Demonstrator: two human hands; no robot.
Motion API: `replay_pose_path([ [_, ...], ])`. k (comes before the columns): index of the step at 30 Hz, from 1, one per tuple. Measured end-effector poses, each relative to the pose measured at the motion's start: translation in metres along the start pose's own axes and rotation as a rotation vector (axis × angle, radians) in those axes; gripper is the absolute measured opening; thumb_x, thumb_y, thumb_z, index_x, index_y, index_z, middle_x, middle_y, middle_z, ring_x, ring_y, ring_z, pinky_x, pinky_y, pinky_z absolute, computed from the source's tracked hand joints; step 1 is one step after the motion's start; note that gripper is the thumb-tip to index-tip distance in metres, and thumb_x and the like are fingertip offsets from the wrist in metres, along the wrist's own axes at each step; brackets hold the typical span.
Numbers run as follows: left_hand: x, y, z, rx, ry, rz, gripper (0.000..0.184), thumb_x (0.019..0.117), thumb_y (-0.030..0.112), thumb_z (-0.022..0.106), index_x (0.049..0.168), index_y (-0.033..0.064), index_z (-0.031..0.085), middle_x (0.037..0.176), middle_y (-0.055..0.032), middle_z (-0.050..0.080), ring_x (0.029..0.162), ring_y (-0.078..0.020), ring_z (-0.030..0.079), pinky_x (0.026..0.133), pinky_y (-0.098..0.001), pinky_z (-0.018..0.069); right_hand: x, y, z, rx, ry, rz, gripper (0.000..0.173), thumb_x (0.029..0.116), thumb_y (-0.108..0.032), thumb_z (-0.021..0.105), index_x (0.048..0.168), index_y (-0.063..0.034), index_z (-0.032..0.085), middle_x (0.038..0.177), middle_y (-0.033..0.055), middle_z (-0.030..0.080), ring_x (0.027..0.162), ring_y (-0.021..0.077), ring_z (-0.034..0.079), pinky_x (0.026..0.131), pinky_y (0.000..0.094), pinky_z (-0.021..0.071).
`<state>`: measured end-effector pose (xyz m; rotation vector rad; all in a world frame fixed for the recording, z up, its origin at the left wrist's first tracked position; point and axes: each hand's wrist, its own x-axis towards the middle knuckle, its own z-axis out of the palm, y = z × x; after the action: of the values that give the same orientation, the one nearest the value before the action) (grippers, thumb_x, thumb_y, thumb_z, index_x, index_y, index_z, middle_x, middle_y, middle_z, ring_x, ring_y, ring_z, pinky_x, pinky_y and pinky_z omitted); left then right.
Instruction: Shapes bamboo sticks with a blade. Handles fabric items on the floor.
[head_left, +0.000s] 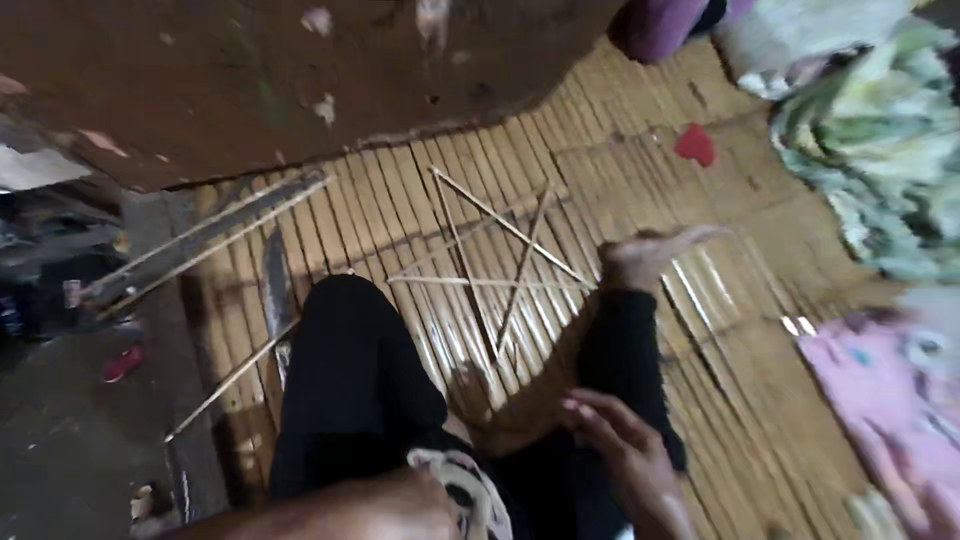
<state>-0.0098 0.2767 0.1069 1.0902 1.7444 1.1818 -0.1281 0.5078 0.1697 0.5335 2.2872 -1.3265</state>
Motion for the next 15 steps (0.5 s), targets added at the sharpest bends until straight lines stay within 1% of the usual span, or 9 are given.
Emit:
replay_pose_path([
  [2, 0.004, -0.003, -0.021, 0.08, -0.095, 0.012, 0.014, 0.0845, 0.011, 0.079, 0.096, 0.0045, 0.079, 0.094, -0.0171, 0.074, 0.09, -0.0371, 0.071, 0.082, -0.0587, 0.0541, -0.024, 0.018, -0.013, -0.012, 0.022, -0.019, 0.023, 0.0952, 0.011, 0.055, 0.118, 0.0182, 0.055, 0.091, 0.0194, 0.066, 0.068, 0.0132, 0.065, 0.068, 0.0253, 0.0566],
  [4, 0.013, 0.003, -0.035, 0.187, -0.096, -0.014, 0.007, 0.0907, 0.007, 0.071, 0.089, 0.0017, 0.076, 0.086, -0.0172, 0.072, 0.082, -0.0371, 0.071, 0.074, -0.0579, 0.055, -0.056, 0.062, -0.031, 0.006, -0.01, -0.151, 0.023, 0.0952, 0.002, 0.056, 0.114, 0.0127, 0.063, 0.098, 0.0136, 0.071, 0.075, 0.0098, 0.066, 0.072, 0.0271, 0.0568],
  [7, 0.027, 0.002, -0.045, 0.25, -0.04, -0.028, 0.012, 0.0951, 0.006, 0.065, 0.091, -0.0001, 0.075, 0.086, -0.0168, 0.073, 0.081, -0.0353, 0.072, 0.075, -0.0561, 0.0557, -0.091, 0.111, -0.056, -0.141, -0.233, -0.449, 0.021, 0.0988, -0.017, 0.062, 0.112, -0.0046, 0.072, 0.112, 0.0009, 0.072, 0.094, 0.0031, 0.07, 0.085, 0.0228, 0.0601],
  [9, 0.031, 0.001, -0.043, 0.219, -0.018, 0.055, 0.013, 0.0945, 0.013, 0.068, 0.092, 0.0034, 0.076, 0.086, -0.0128, 0.074, 0.078, -0.0293, 0.072, 0.073, -0.051, 0.0568, -0.11, 0.126, -0.057, -0.347, -0.369, -0.426, 0.022, 0.0936, -0.01, 0.066, 0.114, -0.0057, 0.074, 0.114, 0.0088, 0.071, 0.094, 0.0126, 0.069, 0.084, 0.0291, 0.0591],
  [10, 0.032, 0.005, -0.041, 0.194, -0.069, 0.083, 0.017, 0.0935, 0.021, 0.071, 0.097, 0.0057, 0.076, 0.091, -0.0116, 0.074, 0.082, -0.0283, 0.072, 0.075, -0.0504, 0.0569, -0.119, 0.133, -0.053, -0.425, -0.456, -0.335, 0.027, 0.091, -0.005, 0.071, 0.118, -0.0044, 0.073, 0.118, 0.0153, 0.07, 0.098, 0.0245, 0.069, 0.086, 0.0413, 0.0583],
  [11, 0.029, 0.01, -0.037, 0.17, -0.167, 0.087, 0.029, 0.0901, 0.032, 0.075, 0.105, 0.0076, 0.076, 0.099, -0.0118, 0.074, 0.09, -0.0299, 0.072, 0.078, -0.0528, 0.0564, -0.129, 0.141, -0.045, -0.468, -0.542, -0.242, 0.036, 0.0881, -0.003, 0.075, 0.124, -0.0036, 0.071, 0.124, 0.0202, 0.068, 0.107, 0.0346, 0.068, 0.092, 0.0528, 0.0555],
  [12, 0.026, 0.017, -0.034, 0.164, -0.302, 0.055, 0.044, 0.0855, 0.041, 0.08, 0.116, 0.0095, 0.075, 0.11, -0.0128, 0.074, 0.102, -0.0331, 0.07, 0.085, -0.0569, 0.0553, -0.139, 0.149, -0.036, -0.483, -0.614, -0.175, 0.046, 0.0857, -0.004, 0.078, 0.13, -0.0044, 0.068, 0.131, 0.0217, 0.065, 0.115, 0.0391, 0.065, 0.098, 0.0586, 0.0521],
  [13, 0.021, 0.023, -0.03, 0.188, -0.42, 0.004, 0.056, 0.081, 0.043, 0.084, 0.125, 0.0107, 0.072, 0.119, -0.0138, 0.072, 0.111, -0.0361, 0.068, 0.09, -0.0609, 0.0533, -0.147, 0.155, -0.028, -0.461, -0.654, -0.142, 0.053, 0.0848, -0.005, 0.08, 0.135, -0.0047, 0.064, 0.136, 0.022, 0.062, 0.122, 0.0403, 0.062, 0.101, 0.06, 0.0494],
  [15, 0.011, 0.031, -0.015, 0.327, -0.501, -0.073, 0.055, 0.0805, 0.037, 0.086, 0.125, 0.0085, 0.071, 0.115, -0.0166, 0.072, 0.108, -0.04, 0.068, 0.087, -0.0622, 0.0542, -0.162, 0.162, -0.018, -0.373, -0.609, -0.142, 0.053, 0.0878, -0.005, 0.077, 0.138, -0.0026, 0.061, 0.139, 0.0226, 0.059, 0.126, 0.0388, 0.059, 0.106, 0.0562, 0.0475],
])
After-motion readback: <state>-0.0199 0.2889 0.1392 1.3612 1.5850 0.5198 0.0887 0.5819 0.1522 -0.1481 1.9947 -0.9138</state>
